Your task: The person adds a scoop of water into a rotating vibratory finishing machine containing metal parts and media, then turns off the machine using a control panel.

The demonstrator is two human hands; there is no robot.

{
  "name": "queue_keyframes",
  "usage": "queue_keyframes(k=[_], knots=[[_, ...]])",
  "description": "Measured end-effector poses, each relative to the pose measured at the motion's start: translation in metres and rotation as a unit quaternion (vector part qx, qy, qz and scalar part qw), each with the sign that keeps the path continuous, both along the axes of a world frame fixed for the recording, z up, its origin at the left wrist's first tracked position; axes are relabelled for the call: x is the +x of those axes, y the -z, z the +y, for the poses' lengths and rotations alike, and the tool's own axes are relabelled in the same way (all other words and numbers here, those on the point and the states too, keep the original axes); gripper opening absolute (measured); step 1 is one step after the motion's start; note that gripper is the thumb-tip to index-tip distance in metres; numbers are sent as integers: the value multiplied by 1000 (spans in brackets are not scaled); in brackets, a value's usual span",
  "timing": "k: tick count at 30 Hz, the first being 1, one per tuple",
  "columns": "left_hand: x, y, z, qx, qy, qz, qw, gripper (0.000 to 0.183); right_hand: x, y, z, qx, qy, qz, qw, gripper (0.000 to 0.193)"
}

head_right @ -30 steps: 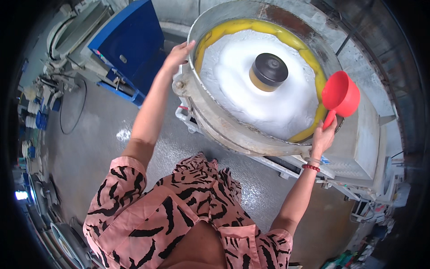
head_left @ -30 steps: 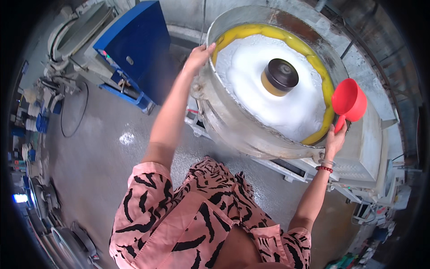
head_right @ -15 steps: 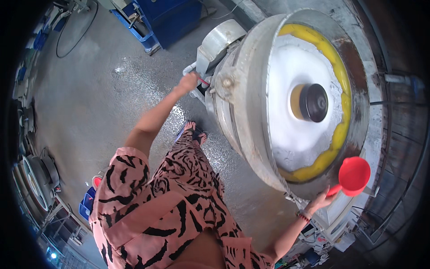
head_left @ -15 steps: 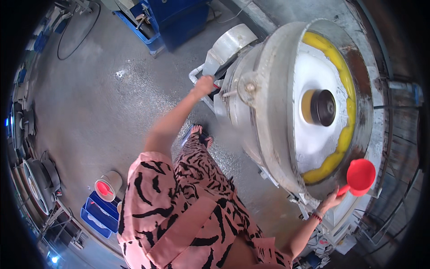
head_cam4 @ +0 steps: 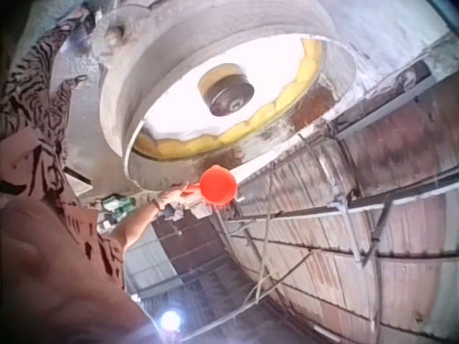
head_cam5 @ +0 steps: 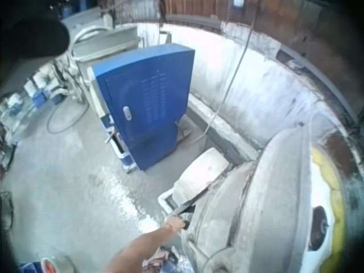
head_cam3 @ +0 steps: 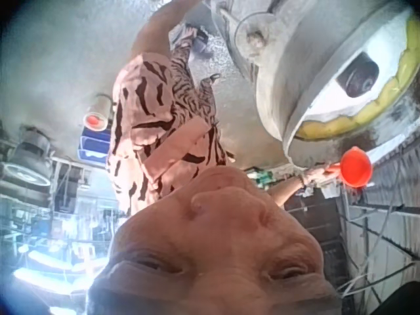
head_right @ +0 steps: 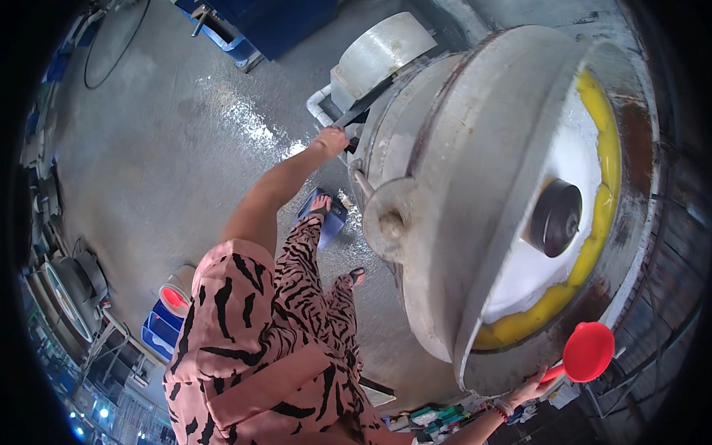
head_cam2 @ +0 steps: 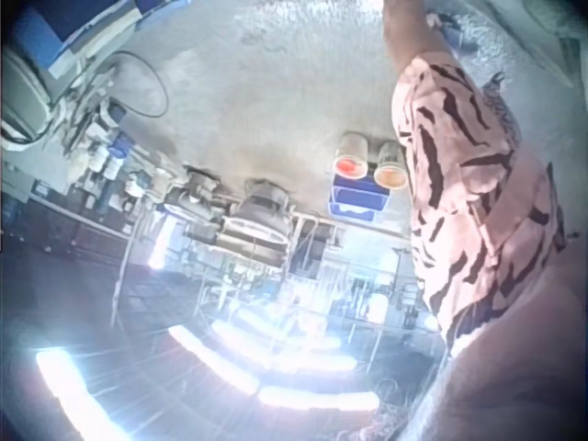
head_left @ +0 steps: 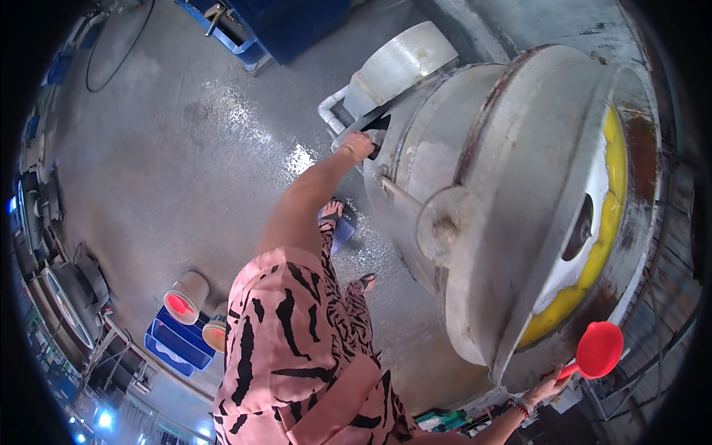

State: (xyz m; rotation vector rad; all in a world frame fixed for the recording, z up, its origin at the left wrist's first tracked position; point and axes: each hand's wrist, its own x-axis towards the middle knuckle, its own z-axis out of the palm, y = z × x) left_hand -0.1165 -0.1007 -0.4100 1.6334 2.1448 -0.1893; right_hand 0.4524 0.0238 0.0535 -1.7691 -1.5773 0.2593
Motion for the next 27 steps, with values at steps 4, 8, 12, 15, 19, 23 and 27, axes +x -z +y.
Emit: queue_keyframes(k=[4, 8, 12, 15, 19, 23, 27], knots=[[-11, 11, 10, 22, 84, -10, 996, 16, 6, -2, -1, -24, 16, -64, 998, 35], [-20, -4, 6, 44, 160, 2, 986, 15, 39, -23, -4, -100, 49, -113, 987, 52], [-28, 69, -4, -15, 100, -61, 993, 17, -7, -12, -2, -81, 41, -85, 992, 54], [-18, 97, -9, -69, 36, -44, 996, 18, -23, -15, -4, -60, 38, -111, 991, 53], [3, 130, -5, -52, 8, -8, 999, 19, -44, -12, 6, -34, 24, -134, 990, 53], [19, 160, 11, -65, -44, -76, 994, 17, -56, -7, 9, -7, 8, -143, 990, 52], [23, 177, 0, -12, -52, -105, 993, 17, -61, -4, 4, 3, 1, -148, 989, 52]])
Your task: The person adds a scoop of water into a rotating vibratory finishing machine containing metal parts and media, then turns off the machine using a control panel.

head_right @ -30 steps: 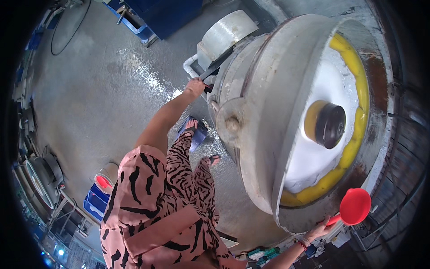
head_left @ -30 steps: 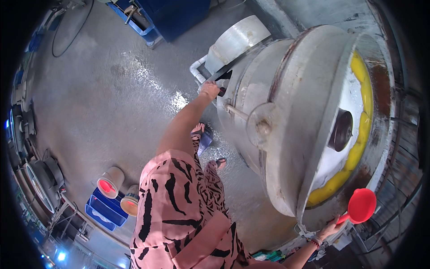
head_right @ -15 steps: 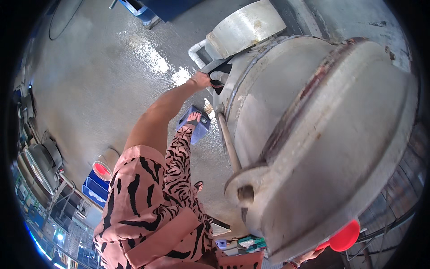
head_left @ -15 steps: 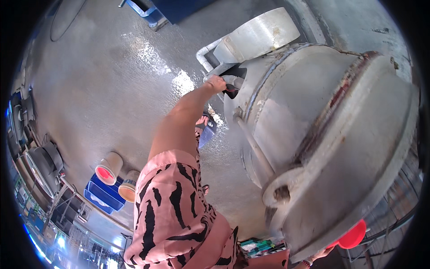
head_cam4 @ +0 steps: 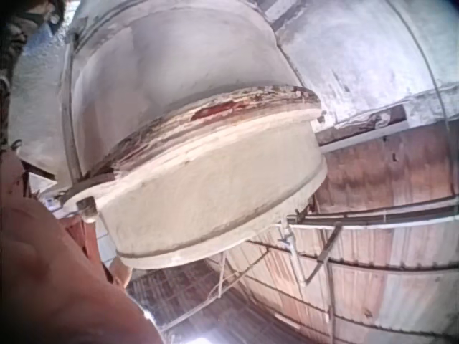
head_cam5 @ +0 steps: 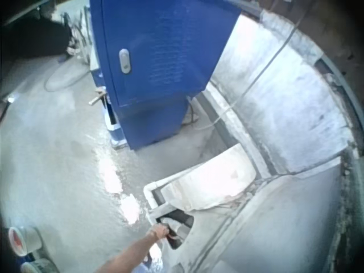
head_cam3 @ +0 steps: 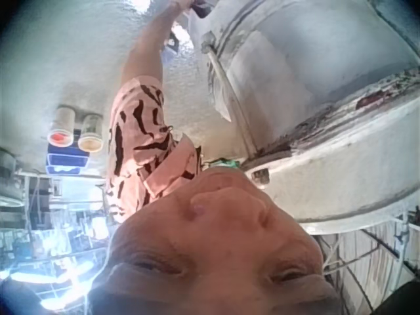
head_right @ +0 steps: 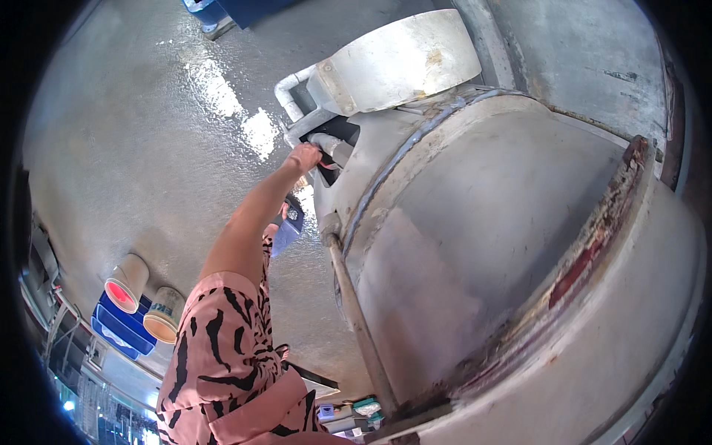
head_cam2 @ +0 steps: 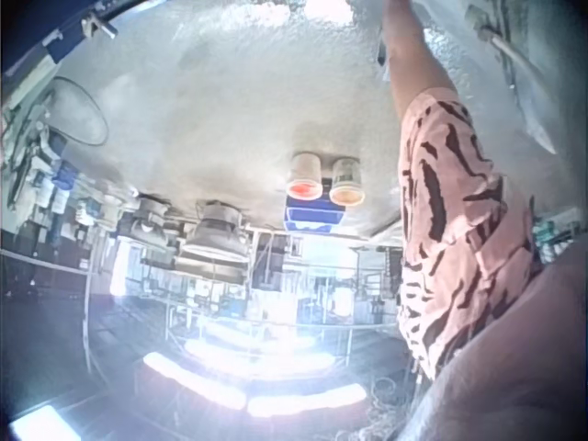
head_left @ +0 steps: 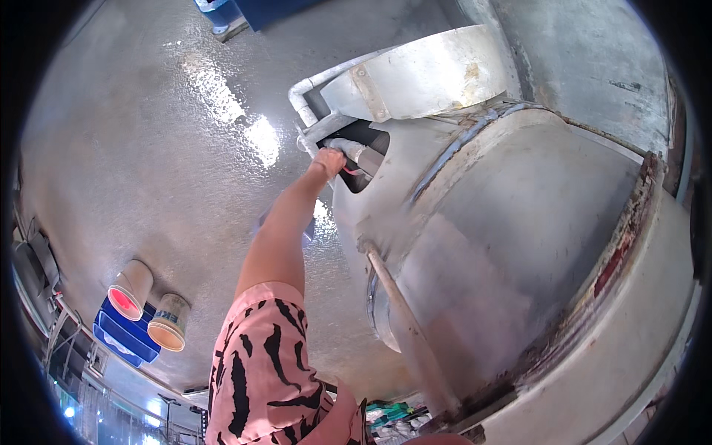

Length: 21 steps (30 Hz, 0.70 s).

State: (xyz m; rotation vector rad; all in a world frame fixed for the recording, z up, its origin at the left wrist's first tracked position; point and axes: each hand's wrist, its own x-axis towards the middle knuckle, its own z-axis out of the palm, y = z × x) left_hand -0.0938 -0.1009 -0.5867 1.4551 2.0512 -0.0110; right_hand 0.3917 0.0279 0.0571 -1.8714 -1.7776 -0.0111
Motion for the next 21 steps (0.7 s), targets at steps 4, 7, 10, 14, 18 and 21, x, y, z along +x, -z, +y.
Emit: queue_keyframes(k=[4, 7, 10, 14, 18, 21], knots=[[5, -40, -14, -83, -181, -54, 978, 21, 8, -7, -15, 7, -10, 12, 1000, 51], [42, -47, -84, -168, -364, -190, 896, 23, 24, -20, -20, 20, -56, 38, 997, 51], [87, -84, -148, -178, -276, -172, 929, 24, 25, -32, -25, 0, 13, -14, 1000, 49], [107, -160, -207, -161, -191, -102, 963, 20, 59, -19, -13, -16, -10, 79, 997, 43], [107, -188, -222, -200, -231, -79, 949, 31, 67, -13, -15, -36, -4, 104, 994, 45], [107, -234, -176, -193, -343, -72, 916, 42, 100, 32, 11, 3, -15, 122, 992, 46]])
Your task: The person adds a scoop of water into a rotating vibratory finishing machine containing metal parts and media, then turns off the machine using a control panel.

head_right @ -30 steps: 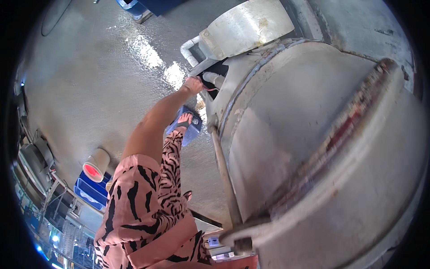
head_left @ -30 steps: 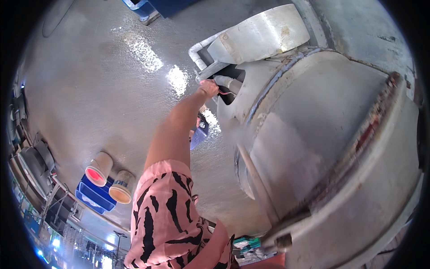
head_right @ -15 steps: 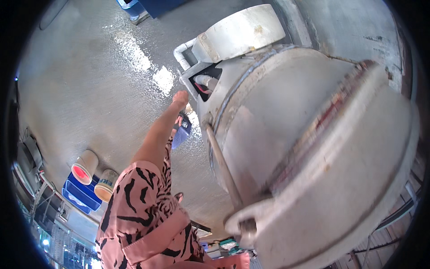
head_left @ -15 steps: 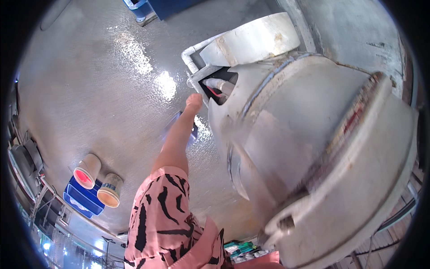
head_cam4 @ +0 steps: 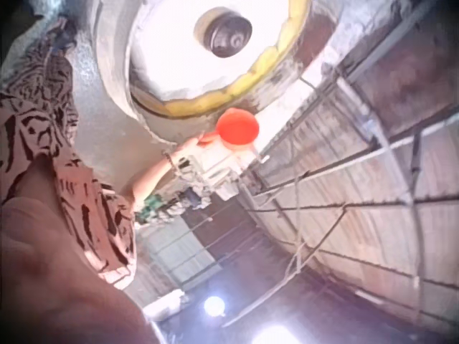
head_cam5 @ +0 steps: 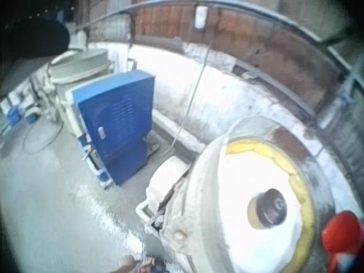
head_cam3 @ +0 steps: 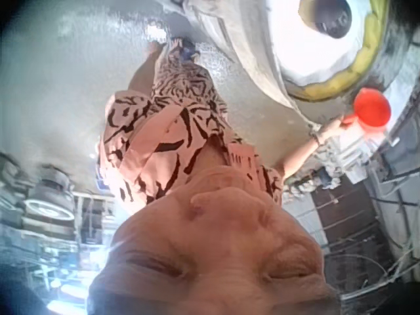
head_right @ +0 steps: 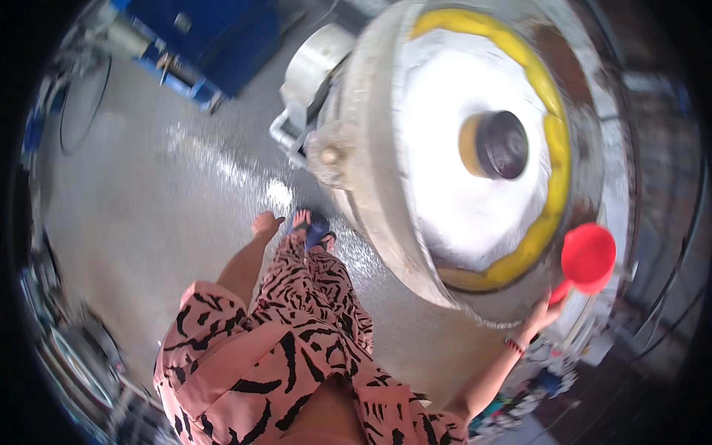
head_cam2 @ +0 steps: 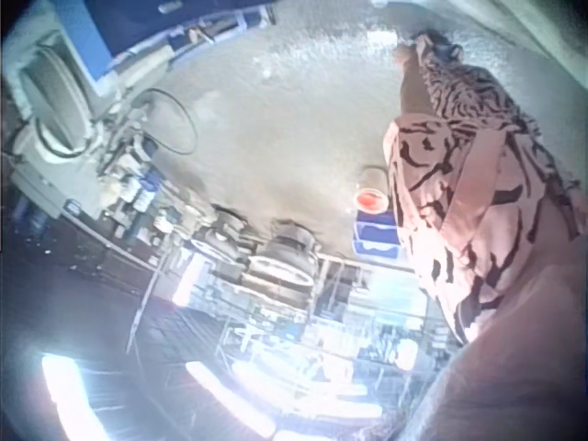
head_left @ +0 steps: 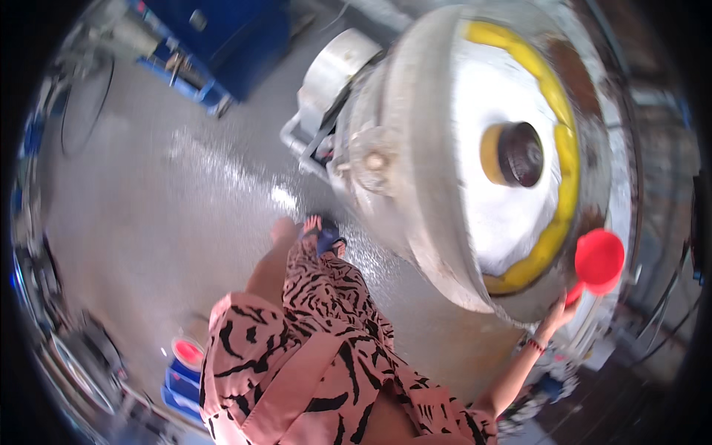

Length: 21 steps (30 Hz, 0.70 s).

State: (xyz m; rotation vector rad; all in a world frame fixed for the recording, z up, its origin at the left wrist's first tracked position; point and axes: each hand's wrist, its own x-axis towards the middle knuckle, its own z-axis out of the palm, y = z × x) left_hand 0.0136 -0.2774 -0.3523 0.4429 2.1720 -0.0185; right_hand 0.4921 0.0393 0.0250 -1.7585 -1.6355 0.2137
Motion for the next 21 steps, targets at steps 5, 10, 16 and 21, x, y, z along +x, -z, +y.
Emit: queue_keyframes(k=[5, 10, 16, 21], knots=[[-45, 53, 66, 283, -233, 112, 923, 47, -22, 28, 14, 81, -41, -21, 996, 51], [-83, -214, 190, 669, -219, 120, 700, 43, -37, -2, -6, 68, 17, -41, 997, 52], [-79, -370, 273, 599, -9, 139, 789, 76, -57, -16, -15, 24, 76, -17, 997, 71], [-84, -358, 316, 502, 52, 173, 846, 80, -59, -19, -20, 106, 70, 43, 991, 68]])
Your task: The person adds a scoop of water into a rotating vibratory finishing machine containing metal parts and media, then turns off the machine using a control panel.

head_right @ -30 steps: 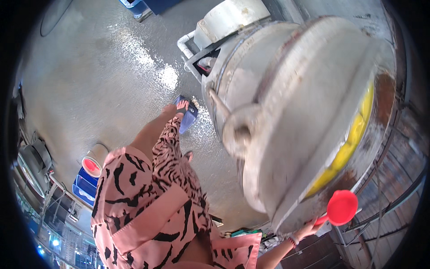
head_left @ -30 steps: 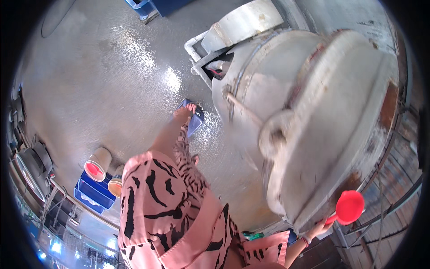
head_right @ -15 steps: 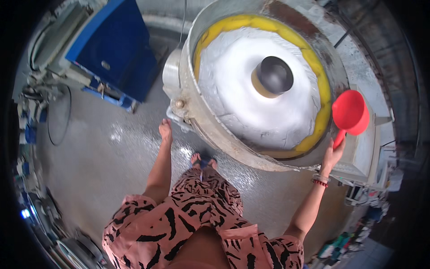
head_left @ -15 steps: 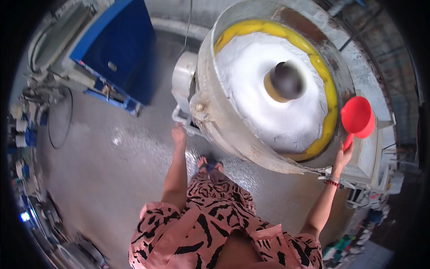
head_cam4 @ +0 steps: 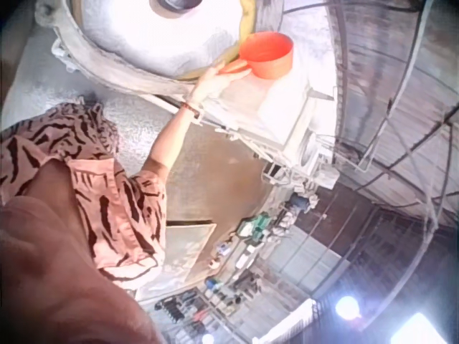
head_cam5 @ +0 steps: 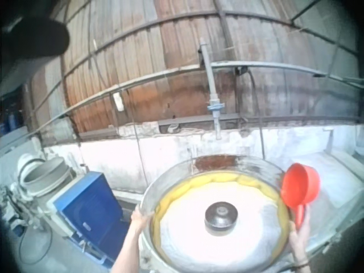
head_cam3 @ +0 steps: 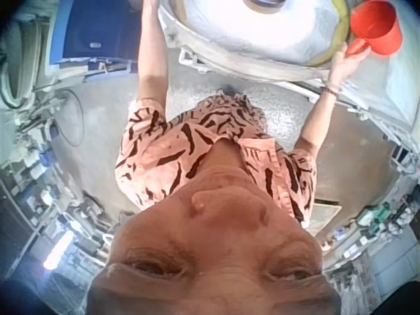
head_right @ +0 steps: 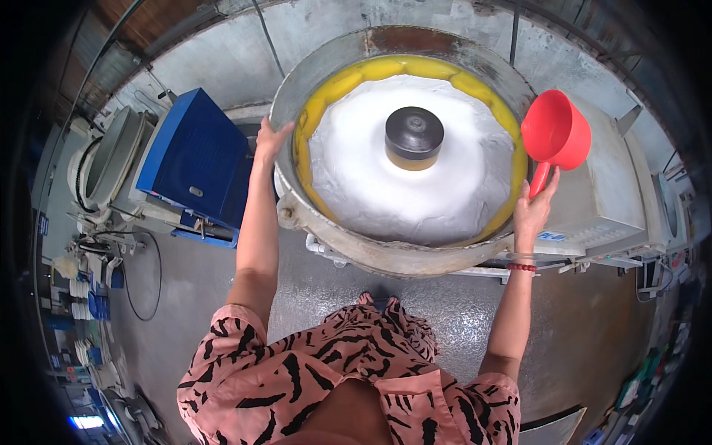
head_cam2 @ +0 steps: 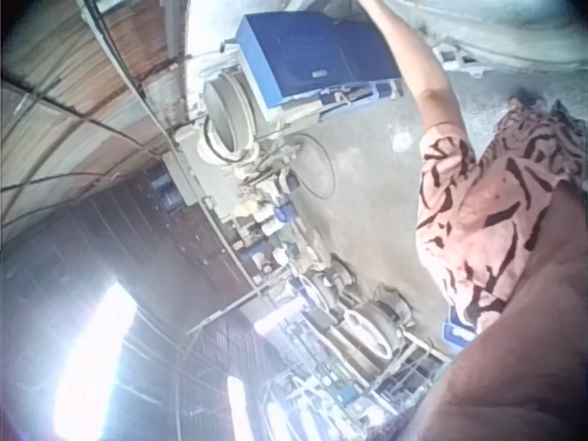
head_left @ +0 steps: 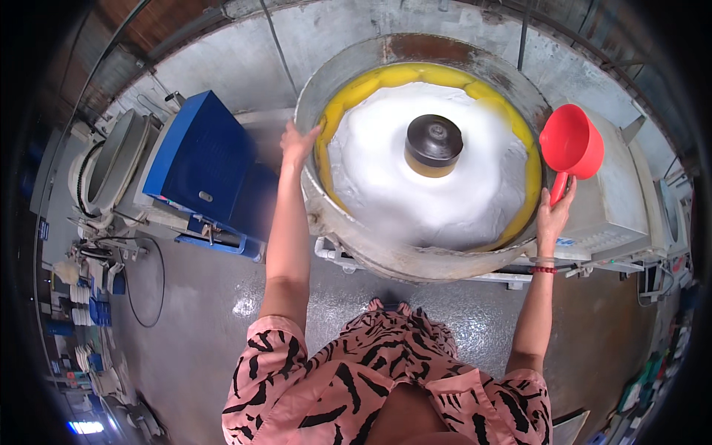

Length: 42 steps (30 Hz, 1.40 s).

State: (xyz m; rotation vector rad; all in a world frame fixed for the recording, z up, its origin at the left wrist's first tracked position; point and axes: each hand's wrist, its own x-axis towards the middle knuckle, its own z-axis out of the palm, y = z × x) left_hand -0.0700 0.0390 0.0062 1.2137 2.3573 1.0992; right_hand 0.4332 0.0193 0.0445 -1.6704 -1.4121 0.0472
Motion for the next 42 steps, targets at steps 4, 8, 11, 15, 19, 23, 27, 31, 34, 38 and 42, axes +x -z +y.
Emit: queue_keyframes(k=[4, 8, 11, 15, 19, 23, 27, 31, 34, 38, 42], knots=[[2, 10, 3, -9, -12, 49, 999, 79, 1, -1, -3, 63, -34, 73, 995, 62], [-1, 8, 1, -4, 12, 14, 1000, 72, 3, 1, -2, 79, -37, 73, 994, 61], [15, -8, -2, 32, 10, -34, 999, 68, 10, 3, 3, 60, -39, 51, 996, 59], [9, -9, -4, 11, -2, 19, 1000, 68, 7, 4, 5, -23, -26, 6, 999, 56], [7, -4, 1, 13, -18, 22, 1000, 71, 12, 10, 10, -66, -8, -38, 997, 56], [7, -4, -1, 41, -14, -23, 999, 72, 15, 15, 9, -61, -9, -31, 998, 57], [3, -3, -5, 41, -29, -36, 998, 68, 13, 17, 7, -29, -18, -54, 998, 57], [16, -14, -8, -2, -62, -8, 998, 53, 14, 13, 4, -59, -9, -57, 997, 57], [18, -15, -9, -1, -65, -1, 998, 45, 12, 13, 3, -58, 5, -65, 996, 57], [10, -10, -9, 6, -60, 43, 997, 41, 13, 13, 7, -66, 10, -54, 996, 56], [12, -13, -9, -1, -63, 47, 997, 41, 9, 8, 3, -71, 2, -36, 997, 57]])
